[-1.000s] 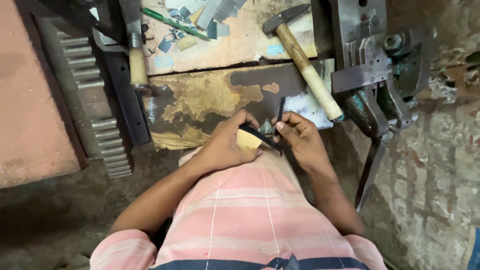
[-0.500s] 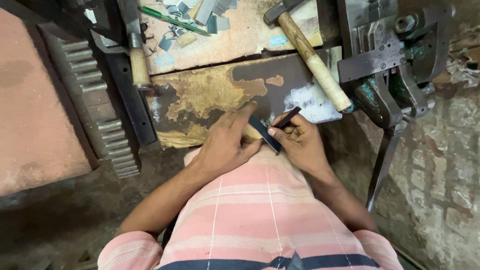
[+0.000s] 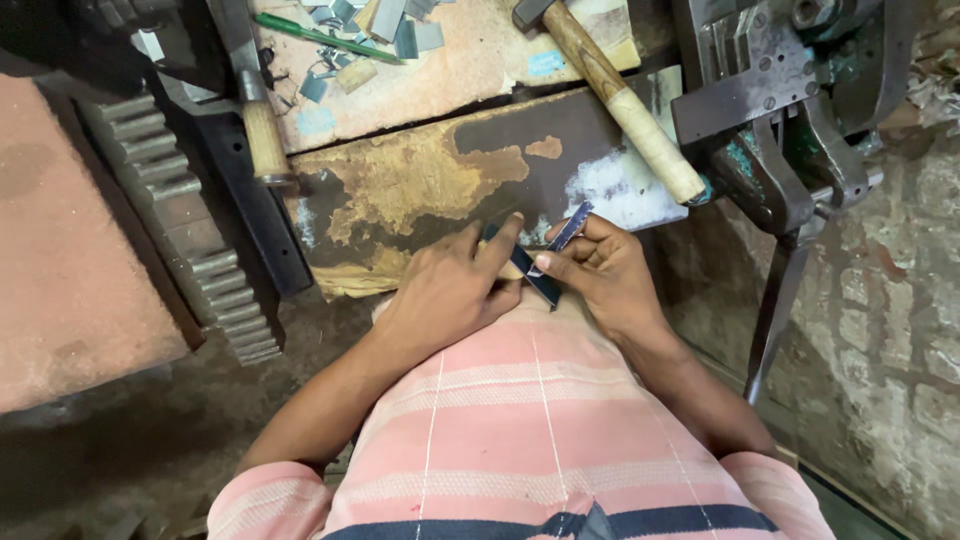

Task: The person uses a manual press to shape small wooden pieces, then files their edges. They then use a hammer and chisel to fit the pieces into a wooden template, repeatedly tapping and adjusting them.

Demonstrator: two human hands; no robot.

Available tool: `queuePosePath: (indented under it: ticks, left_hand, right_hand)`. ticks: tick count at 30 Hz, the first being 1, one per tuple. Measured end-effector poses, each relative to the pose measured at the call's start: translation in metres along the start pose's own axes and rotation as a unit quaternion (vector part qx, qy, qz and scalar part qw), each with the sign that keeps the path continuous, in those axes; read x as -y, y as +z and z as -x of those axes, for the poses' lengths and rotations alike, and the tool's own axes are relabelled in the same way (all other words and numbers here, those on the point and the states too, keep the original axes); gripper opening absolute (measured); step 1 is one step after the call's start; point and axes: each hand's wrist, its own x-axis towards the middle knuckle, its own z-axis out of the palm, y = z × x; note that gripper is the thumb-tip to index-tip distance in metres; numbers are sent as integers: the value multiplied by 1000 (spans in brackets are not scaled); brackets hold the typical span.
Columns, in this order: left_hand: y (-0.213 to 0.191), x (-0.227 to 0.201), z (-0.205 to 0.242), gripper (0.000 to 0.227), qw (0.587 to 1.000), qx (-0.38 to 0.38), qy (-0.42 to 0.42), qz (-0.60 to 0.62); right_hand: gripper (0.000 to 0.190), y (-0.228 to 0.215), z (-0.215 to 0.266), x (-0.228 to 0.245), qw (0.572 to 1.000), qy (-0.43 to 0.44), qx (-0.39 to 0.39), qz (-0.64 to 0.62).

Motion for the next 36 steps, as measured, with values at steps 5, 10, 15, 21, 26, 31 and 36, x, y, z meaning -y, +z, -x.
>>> queuePosePath:
  ticks: [5, 10, 15, 21, 26, 31, 36]
  left_hand:
    - [2, -1, 3, 68, 1000, -14, 16, -21]
    - [0, -1, 2, 65, 1000, 15, -6, -7]
    - [0, -2, 3, 63, 1000, 21, -10, 0]
    - [2, 3, 3, 60, 1000, 21, 7, 3]
    - [3, 0, 4, 51, 997, -62, 26, 27]
    - [2, 5, -2, 52, 983, -90, -59, 148]
    - [0, 10, -20, 48, 947, -189, -127, 226]
  right_hand:
    - [24, 0, 4, 2, 999, 17, -6, 30]
    - [23, 4, 1, 4, 999, 19, 0, 36]
    - [24, 3, 2, 5, 999, 31, -7, 39]
    - [16, 1, -3, 0, 982, -19, -67, 174]
    - [21, -19, -48, -9, 974, -79, -193, 89]
    - [41, -40, -63, -21, 905, -208, -146, 341]
    - [33, -23, -46, -18, 953, -207, -87, 202]
